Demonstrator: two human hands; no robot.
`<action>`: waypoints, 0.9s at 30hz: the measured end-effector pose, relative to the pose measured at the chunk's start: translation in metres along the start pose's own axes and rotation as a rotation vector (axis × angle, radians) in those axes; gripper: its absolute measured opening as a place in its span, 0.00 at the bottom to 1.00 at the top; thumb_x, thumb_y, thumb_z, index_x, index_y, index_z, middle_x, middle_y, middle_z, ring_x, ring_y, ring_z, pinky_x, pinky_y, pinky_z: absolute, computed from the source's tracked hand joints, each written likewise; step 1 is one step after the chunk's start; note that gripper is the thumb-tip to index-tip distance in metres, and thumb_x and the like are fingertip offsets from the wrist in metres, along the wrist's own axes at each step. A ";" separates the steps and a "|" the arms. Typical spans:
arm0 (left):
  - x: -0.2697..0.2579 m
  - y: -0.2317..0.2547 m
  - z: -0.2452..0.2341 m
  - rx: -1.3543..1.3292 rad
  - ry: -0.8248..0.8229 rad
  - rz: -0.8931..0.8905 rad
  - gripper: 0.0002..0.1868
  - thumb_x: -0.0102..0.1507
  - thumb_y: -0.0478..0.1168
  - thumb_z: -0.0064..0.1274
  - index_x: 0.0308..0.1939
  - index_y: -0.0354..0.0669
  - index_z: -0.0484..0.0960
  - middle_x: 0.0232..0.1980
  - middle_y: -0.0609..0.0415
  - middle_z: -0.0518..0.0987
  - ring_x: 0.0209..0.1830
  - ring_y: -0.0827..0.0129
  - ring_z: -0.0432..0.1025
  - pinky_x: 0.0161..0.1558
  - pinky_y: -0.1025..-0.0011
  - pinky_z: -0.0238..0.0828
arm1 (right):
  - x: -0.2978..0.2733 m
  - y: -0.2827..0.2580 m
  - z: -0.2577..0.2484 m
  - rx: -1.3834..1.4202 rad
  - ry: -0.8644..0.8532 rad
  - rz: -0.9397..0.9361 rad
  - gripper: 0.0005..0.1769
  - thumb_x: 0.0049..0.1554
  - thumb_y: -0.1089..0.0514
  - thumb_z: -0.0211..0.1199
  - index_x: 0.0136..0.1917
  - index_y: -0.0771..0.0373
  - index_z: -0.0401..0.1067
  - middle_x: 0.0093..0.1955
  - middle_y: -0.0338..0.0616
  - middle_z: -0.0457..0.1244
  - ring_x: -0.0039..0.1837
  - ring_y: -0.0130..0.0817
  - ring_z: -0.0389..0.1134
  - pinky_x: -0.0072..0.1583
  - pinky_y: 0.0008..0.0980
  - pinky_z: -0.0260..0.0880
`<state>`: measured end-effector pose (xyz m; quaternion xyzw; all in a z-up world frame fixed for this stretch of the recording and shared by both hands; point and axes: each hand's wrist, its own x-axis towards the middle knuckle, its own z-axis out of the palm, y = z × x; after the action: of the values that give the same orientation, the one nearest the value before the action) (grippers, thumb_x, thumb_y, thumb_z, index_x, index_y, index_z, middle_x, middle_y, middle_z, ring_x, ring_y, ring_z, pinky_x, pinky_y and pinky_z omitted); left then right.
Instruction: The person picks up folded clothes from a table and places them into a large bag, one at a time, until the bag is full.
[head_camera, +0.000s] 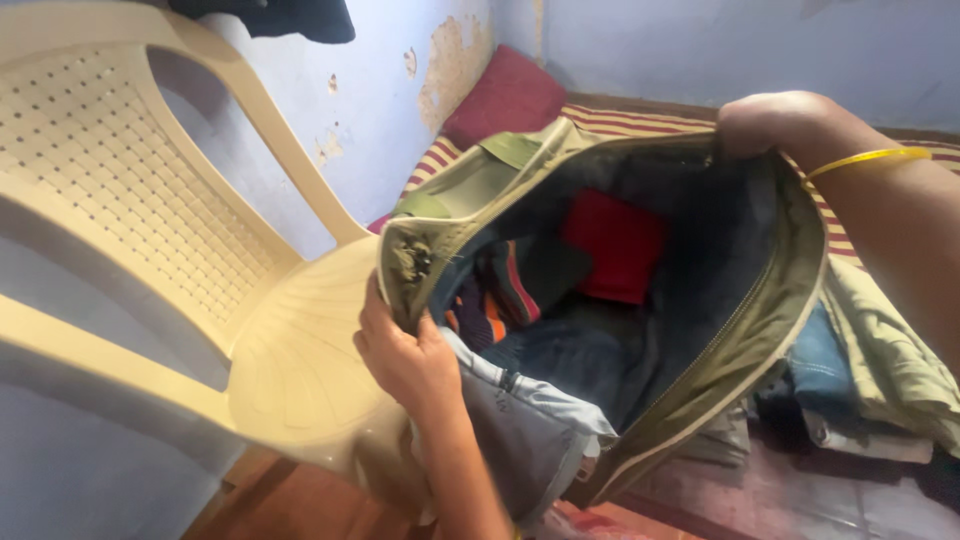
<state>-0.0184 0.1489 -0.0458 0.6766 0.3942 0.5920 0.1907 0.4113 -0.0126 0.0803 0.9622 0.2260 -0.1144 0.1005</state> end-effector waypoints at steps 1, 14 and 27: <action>-0.001 0.002 0.005 0.004 -0.028 -0.011 0.29 0.61 0.38 0.60 0.67 0.45 0.76 0.55 0.48 0.81 0.48 0.46 0.72 0.51 0.53 0.69 | 0.002 0.005 0.001 0.008 -0.005 0.011 0.27 0.61 0.39 0.60 0.61 0.62 0.77 0.50 0.55 0.71 0.52 0.47 0.73 0.53 0.44 0.76; -0.010 0.024 0.026 0.087 -0.079 0.060 0.34 0.61 0.42 0.59 0.70 0.38 0.69 0.66 0.39 0.72 0.58 0.39 0.69 0.53 0.45 0.65 | -0.007 0.064 0.040 0.844 0.052 -0.068 0.36 0.68 0.31 0.46 0.68 0.63 0.70 0.48 0.57 0.70 0.45 0.46 0.74 0.48 0.44 0.78; -0.106 0.193 -0.041 -0.766 -0.496 0.606 0.15 0.72 0.37 0.53 0.63 0.43 0.77 0.66 0.45 0.75 0.63 0.56 0.73 0.65 0.64 0.70 | -0.237 0.054 0.302 0.793 0.620 -0.363 0.21 0.45 0.59 0.69 0.54 0.53 0.78 0.47 0.43 0.72 0.43 0.42 0.76 0.45 0.38 0.77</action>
<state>0.0038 -0.0595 0.0344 0.7612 -0.1189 0.5445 0.3317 0.1765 -0.2320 -0.1369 0.8604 0.3473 0.0830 -0.3637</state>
